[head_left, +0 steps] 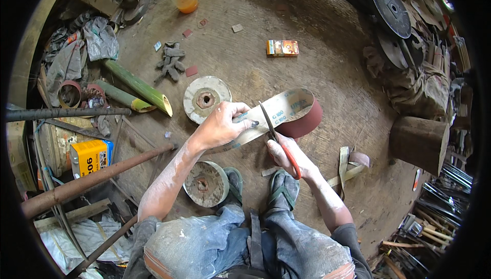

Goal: The person retrieves a roll of sanding belt, cuts a segment with scissors, and wraps it around a circular grinding disc. They repeat this process with a second disc, cutting and fitting additional belt segments.

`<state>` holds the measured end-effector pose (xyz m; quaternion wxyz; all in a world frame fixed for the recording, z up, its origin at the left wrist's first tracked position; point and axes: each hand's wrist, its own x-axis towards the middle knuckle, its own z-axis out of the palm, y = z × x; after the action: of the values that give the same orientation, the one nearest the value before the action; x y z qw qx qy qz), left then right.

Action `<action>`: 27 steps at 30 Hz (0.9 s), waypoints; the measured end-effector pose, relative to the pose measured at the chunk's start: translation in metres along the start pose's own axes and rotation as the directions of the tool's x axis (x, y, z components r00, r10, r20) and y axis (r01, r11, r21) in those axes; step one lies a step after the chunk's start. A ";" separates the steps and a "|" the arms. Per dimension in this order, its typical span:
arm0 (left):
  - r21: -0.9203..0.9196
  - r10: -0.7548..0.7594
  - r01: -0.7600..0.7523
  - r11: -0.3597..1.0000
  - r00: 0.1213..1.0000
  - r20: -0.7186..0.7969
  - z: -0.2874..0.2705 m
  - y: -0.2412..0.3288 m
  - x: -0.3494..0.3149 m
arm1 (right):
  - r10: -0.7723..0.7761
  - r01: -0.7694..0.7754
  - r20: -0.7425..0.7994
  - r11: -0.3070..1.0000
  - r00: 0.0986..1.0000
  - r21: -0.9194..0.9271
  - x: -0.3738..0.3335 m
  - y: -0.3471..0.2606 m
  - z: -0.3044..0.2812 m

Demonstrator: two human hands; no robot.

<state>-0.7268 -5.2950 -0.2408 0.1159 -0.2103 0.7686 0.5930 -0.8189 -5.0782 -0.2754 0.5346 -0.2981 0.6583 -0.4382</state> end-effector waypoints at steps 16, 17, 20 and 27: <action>-0.007 0.021 -0.021 1.000 1.000 0.008 0.000 -0.009 0.012 | -0.094 0.063 -0.197 0.986 0.976 -0.154 0.004 0.002 0.013; 0.011 0.042 -0.042 0.999 0.999 -0.006 0.000 -0.009 0.013 | -0.115 0.079 -0.210 0.982 0.971 -0.173 0.004 0.002 0.013; 0.050 0.070 -0.069 0.996 0.997 -0.021 0.001 -0.011 0.013 | 0.133 -0.142 -0.130 0.988 0.982 -0.061 0.004 0.003 0.012; 0.062 0.124 -0.125 0.990 0.992 0.015 0.008 -0.014 0.014 | 0.018 0.000 -0.220 0.997 0.975 0.081 0.011 0.006 0.017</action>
<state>-0.7333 -5.2924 -0.2608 0.0895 -0.1546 0.7978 0.5758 -0.8045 -5.0899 -0.2865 0.4718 -0.2230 0.6965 -0.4925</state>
